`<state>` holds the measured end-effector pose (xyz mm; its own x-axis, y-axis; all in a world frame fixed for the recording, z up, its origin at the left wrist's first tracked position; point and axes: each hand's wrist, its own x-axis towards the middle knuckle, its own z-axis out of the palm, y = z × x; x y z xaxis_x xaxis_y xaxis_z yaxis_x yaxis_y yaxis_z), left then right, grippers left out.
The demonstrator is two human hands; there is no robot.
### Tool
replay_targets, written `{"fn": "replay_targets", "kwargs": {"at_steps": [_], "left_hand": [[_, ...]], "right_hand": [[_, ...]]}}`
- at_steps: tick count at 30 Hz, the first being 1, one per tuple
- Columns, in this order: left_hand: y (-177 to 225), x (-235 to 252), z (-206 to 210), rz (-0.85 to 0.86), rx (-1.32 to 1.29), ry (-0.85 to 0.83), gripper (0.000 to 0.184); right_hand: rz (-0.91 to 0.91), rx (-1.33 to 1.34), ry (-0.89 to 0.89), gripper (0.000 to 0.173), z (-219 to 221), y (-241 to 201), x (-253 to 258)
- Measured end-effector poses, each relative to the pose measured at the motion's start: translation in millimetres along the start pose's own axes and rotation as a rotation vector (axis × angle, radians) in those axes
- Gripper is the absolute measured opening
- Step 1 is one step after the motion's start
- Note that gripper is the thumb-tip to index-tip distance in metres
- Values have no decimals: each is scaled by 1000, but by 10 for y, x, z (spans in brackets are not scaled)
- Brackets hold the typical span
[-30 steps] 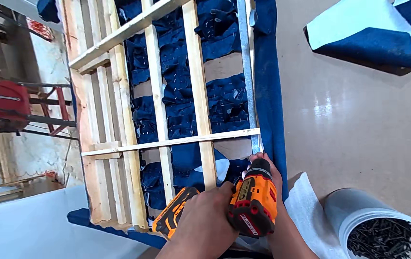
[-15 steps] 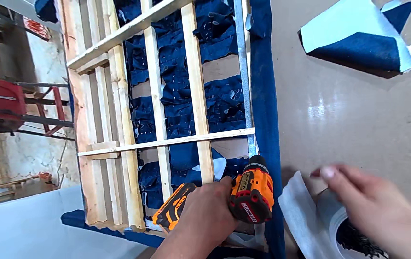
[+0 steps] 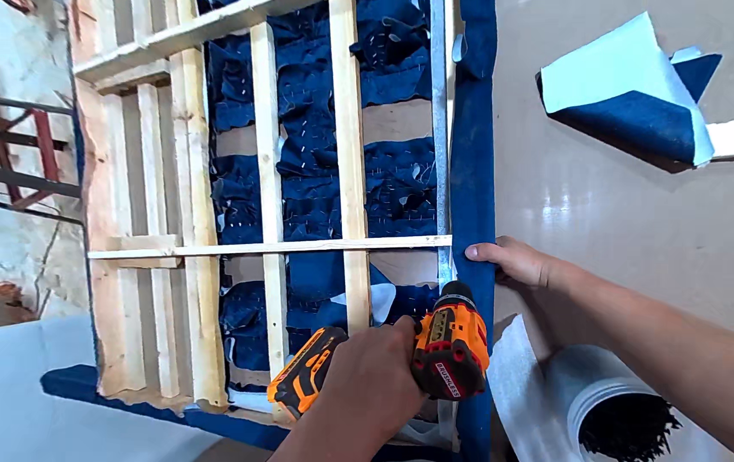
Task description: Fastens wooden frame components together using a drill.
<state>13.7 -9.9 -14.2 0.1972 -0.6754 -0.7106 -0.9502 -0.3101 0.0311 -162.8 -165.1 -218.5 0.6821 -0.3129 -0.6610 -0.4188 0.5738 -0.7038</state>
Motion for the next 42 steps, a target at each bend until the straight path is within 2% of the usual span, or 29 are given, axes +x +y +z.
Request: {"fn": "replay_targets", "kwargs": {"at_steps": [4,11,14,17,23,27,29,31,33,37,38,39,41,42], "left_hand": [[-18,10,96,52,5,94,31],[-5,64,82,41,-30,58,33],[-44,93,49,-1,-120,6,30],[-70,123,95,28,-127,77,29],[-25,78,191,66,-47,91,30],[-17,100,75,-21,-133,-80,32],[-17,103,89,-46,-163,-110,35],[-17,91,96,-89,-246,-173,41],[-75,80,154,-90,-313,-175,43],[-356,-77,350,9,-397,-92,42],[-440,-176,388,25,-407,-69,41],[-532,-299,431,35,-416,-66,42],[-761,-599,580,54,-468,-72,45],[-897,-751,681,76,-504,-61,46]], "right_hand": [[-29,-9,-64,49,-61,42,53],[-14,13,-106,47,-99,26,36],[-22,16,-119,46,-98,50,38],[-18,35,-115,43,-107,47,41],[-5,46,-131,42,-108,54,38],[-11,30,-153,45,-126,61,55],[-16,8,-152,48,-119,58,59],[-28,-46,-108,50,-72,42,38],[-10,-182,-29,59,-35,-20,-9],[93,-799,252,83,-50,-383,-349],[78,-936,322,80,-72,-468,-541],[53,-1009,381,68,-74,-532,-791],[24,-1037,466,35,46,-607,-1357],[7,-1020,502,32,154,-615,-1625]]}}
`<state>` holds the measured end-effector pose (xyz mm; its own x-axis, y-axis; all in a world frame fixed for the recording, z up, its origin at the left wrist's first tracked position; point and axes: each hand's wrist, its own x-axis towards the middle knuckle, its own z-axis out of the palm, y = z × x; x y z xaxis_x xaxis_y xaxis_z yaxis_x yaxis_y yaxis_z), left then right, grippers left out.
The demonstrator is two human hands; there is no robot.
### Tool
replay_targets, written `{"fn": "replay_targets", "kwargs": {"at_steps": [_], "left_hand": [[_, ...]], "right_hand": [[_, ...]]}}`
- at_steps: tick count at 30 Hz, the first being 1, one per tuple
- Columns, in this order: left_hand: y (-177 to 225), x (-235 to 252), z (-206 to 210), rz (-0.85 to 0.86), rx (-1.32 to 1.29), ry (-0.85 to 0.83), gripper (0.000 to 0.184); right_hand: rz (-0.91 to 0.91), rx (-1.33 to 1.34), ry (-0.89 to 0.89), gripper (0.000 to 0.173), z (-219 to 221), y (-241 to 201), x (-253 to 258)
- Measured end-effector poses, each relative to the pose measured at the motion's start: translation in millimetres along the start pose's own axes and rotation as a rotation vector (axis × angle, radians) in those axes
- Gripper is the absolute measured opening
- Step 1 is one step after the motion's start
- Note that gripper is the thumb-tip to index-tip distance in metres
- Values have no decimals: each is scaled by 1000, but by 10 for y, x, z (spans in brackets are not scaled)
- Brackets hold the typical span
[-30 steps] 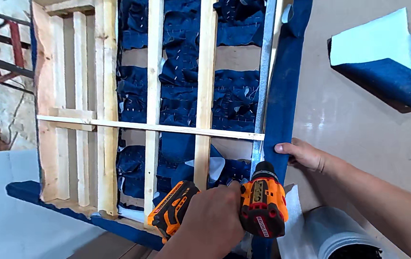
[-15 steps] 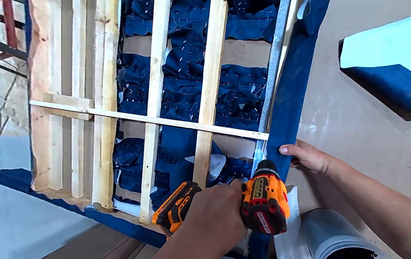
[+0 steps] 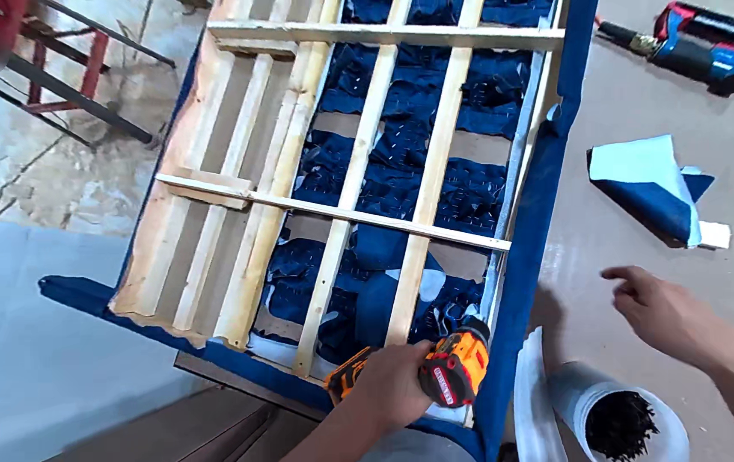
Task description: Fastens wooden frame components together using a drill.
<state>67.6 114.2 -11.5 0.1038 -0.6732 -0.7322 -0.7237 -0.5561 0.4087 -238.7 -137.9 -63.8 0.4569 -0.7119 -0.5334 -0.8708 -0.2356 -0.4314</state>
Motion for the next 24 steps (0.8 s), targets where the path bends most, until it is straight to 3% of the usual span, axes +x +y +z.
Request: {"fn": "replay_targets", "kwargs": {"at_steps": [4,8,15,19,24], "left_hand": [[-677,-568,175,118,-137,77,51],[-1259,-994,348,251,-254,200,48],[-2200,-1455,249,574,-508,379,50],[-2812,-1600,-35,681,-489,470,46],[-3503,-1680,-459,747,-488,469,44]], "right_hand": [[-105,236,107,37,229,-148,-894],[-64,626,94,30,879,-938,-1351],[69,1159,74,21,2150,-2628,-1317],[84,1446,-6,32,2371,-3375,-1283],[192,1505,-3,20,2571,-4092,-1130]]}}
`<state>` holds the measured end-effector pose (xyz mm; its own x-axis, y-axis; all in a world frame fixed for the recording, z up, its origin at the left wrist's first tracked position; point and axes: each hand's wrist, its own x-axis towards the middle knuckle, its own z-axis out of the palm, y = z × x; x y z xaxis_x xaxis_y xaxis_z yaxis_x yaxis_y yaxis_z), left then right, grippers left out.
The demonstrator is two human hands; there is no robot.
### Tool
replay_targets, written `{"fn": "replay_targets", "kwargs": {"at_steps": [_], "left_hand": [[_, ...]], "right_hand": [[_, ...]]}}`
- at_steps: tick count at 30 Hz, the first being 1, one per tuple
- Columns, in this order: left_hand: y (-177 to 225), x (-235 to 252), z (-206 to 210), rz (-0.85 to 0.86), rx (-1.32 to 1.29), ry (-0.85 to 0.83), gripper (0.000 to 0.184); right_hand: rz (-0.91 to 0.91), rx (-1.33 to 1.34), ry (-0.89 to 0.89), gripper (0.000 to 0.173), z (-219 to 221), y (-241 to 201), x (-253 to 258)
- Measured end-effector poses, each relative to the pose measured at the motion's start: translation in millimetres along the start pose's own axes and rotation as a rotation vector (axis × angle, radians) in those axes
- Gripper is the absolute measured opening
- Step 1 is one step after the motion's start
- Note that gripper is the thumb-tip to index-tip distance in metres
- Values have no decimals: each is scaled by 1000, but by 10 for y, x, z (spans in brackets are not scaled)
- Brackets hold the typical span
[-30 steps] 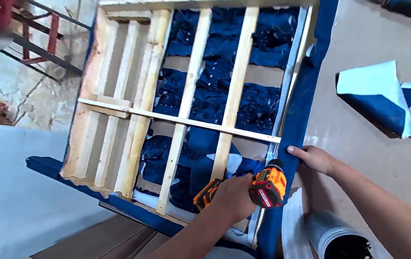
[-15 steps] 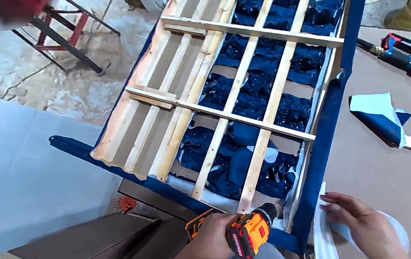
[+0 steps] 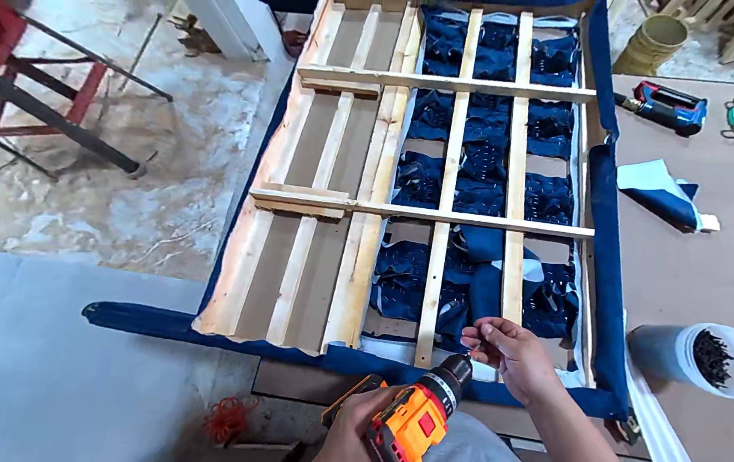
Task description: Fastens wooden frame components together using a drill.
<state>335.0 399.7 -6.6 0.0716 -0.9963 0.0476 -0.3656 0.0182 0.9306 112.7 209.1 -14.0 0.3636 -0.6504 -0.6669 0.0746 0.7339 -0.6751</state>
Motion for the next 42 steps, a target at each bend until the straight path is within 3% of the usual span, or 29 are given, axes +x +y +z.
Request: {"fn": "replay_targets", "kwargs": {"at_steps": [7,18,23,27,30,37,42], "left_hand": [[-288,170,-634,24,-13,-12,44],[-383,917,-760,-155,-75,-21,38],[-500,1353,-645,-130,223,-1,51],[-613,1825,-624,-185,510,-23,51],[-606,2198,-637,-260,675,-152,48],[-427,2724,-548,-267,841,-277,39],[-274,2961,-518,-309,882,-335,28]], "right_hand": [[-1,114,68,21,646,107,210],[151,297,25,19,704,-159,972],[222,381,-30,41,738,-100,1459],[202,549,-72,43,777,-84,1858],[203,656,-37,42,770,-128,2080],[255,799,12,44,727,-108,2312],[251,844,-93,54,815,-189,2218]]}}
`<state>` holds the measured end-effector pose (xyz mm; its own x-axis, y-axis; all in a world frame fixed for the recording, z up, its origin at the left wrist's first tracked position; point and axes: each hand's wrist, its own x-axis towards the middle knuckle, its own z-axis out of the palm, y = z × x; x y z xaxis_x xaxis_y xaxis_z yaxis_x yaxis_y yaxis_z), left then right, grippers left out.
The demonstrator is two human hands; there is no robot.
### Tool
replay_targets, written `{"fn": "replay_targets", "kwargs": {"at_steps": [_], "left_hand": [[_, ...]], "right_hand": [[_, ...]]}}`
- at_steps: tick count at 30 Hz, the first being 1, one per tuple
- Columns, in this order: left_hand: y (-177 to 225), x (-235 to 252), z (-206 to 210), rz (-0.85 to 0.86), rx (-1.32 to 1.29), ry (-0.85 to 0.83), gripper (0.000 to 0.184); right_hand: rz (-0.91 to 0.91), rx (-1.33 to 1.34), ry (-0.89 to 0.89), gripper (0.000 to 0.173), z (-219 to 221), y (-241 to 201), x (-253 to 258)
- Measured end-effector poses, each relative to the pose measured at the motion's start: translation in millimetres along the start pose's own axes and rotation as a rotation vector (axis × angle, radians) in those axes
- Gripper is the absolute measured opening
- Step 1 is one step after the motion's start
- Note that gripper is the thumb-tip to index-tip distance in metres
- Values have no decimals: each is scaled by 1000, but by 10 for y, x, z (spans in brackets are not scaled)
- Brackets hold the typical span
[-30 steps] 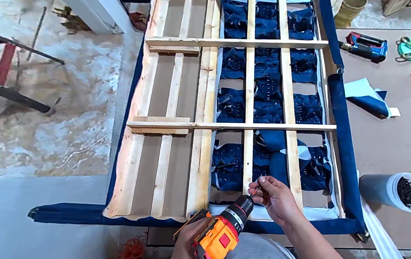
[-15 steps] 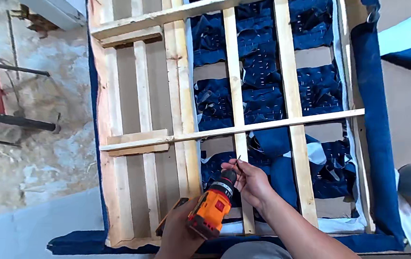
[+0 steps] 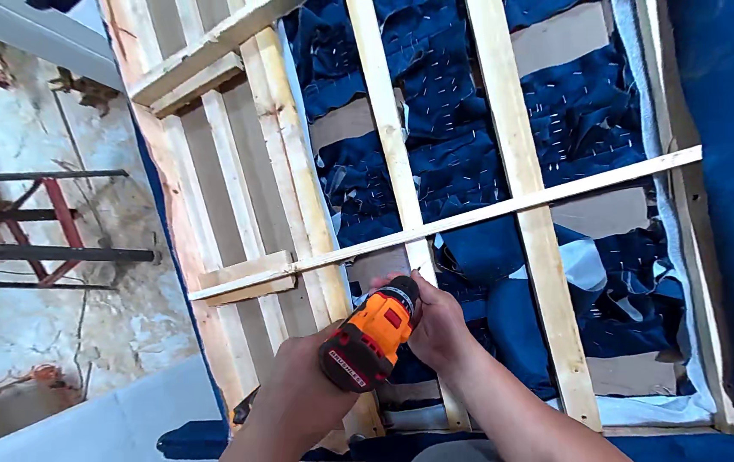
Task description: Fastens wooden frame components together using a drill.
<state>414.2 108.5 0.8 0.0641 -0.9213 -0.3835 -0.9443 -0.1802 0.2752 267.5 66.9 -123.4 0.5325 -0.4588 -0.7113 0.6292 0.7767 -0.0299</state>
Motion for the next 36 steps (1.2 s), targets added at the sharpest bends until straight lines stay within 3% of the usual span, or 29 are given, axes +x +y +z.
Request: {"fn": "replay_targets", "kwargs": {"at_steps": [6,11,29,32,34,36], "left_hand": [[12,-30,32,42,123,-21,36],[33,-30,40,-5,154,-35,33],[-9,-1,165,-52,83,-30,32],[8,-10,189,-82,57,-37,32],[15,-4,197,-97,46,-40,33],[11,10,214,-95,46,-32,34]], "right_hand": [[-49,17,37,47,37,12,-11],[-31,39,72,46,67,14,10],[-28,77,58,45,8,7,75],[10,-55,53,49,-72,-22,-5],[-34,-351,82,53,-155,-106,-88],[-363,-814,179,47,-270,-162,-243]]}}
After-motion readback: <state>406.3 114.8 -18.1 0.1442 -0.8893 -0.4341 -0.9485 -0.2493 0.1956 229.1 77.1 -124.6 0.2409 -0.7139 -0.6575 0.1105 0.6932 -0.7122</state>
